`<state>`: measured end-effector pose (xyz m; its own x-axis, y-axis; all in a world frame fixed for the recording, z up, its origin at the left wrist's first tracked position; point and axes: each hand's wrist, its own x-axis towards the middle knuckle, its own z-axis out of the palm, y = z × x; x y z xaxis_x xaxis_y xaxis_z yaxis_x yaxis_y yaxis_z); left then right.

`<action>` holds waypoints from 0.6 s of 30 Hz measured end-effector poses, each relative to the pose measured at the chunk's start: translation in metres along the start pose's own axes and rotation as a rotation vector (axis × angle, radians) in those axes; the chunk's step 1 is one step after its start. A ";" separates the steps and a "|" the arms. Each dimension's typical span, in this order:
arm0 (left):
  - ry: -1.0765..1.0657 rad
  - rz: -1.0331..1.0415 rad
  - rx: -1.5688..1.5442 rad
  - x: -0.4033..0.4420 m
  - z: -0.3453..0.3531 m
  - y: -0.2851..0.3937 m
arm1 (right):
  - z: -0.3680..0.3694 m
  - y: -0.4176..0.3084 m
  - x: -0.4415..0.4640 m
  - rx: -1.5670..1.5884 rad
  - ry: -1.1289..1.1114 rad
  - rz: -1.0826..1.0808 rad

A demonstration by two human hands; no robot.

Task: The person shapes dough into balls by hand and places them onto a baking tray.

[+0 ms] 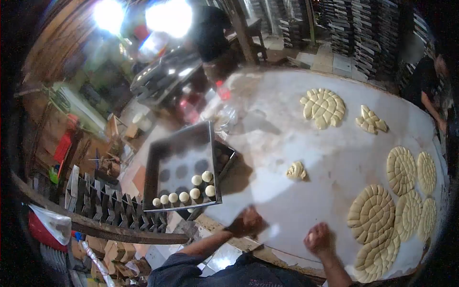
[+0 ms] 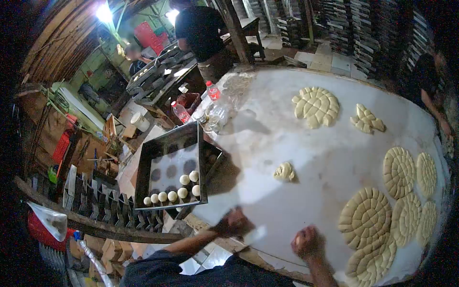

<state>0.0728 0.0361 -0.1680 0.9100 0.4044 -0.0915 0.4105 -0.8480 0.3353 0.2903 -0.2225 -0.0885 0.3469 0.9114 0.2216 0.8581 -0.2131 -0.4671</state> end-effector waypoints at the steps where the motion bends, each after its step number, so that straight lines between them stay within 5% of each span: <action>1: 0.256 0.218 0.022 0.008 -0.088 0.015 | 0.012 0.020 0.016 -0.111 0.114 -0.019; 4: 0.545 -0.009 -0.163 0.062 -0.048 0.005 | 0.012 -0.001 0.080 -0.098 0.201 0.066; 9: 0.389 0.273 -0.172 0.031 0.000 0.047 | 0.048 -0.022 0.032 -0.074 0.039 -0.092; 10: 0.327 0.267 -0.223 0.007 0.019 0.026 | 0.053 -0.001 0.020 -0.097 0.047 -0.241; 12: 0.345 0.268 -0.228 -0.038 0.103 -0.084 | 0.006 0.015 0.022 -0.062 0.014 -0.157; 13: 0.160 -0.181 -1.043 -0.021 0.001 -0.029 | 0.005 0.033 0.033 -0.135 0.070 -0.132; 16: 0.434 -0.062 -0.070 0.032 -0.077 -0.013 | 0.000 0.038 0.087 -0.193 0.178 0.046; 18: 0.515 -0.026 -0.173 0.068 -0.073 0.002 | 0.025 0.020 0.109 -0.135 0.255 0.064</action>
<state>0.1314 0.0867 -0.1054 0.7358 0.5766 0.3551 0.3772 -0.7845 0.4922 0.3360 -0.1192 -0.0953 0.4715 0.7799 0.4115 0.8680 -0.3280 -0.3729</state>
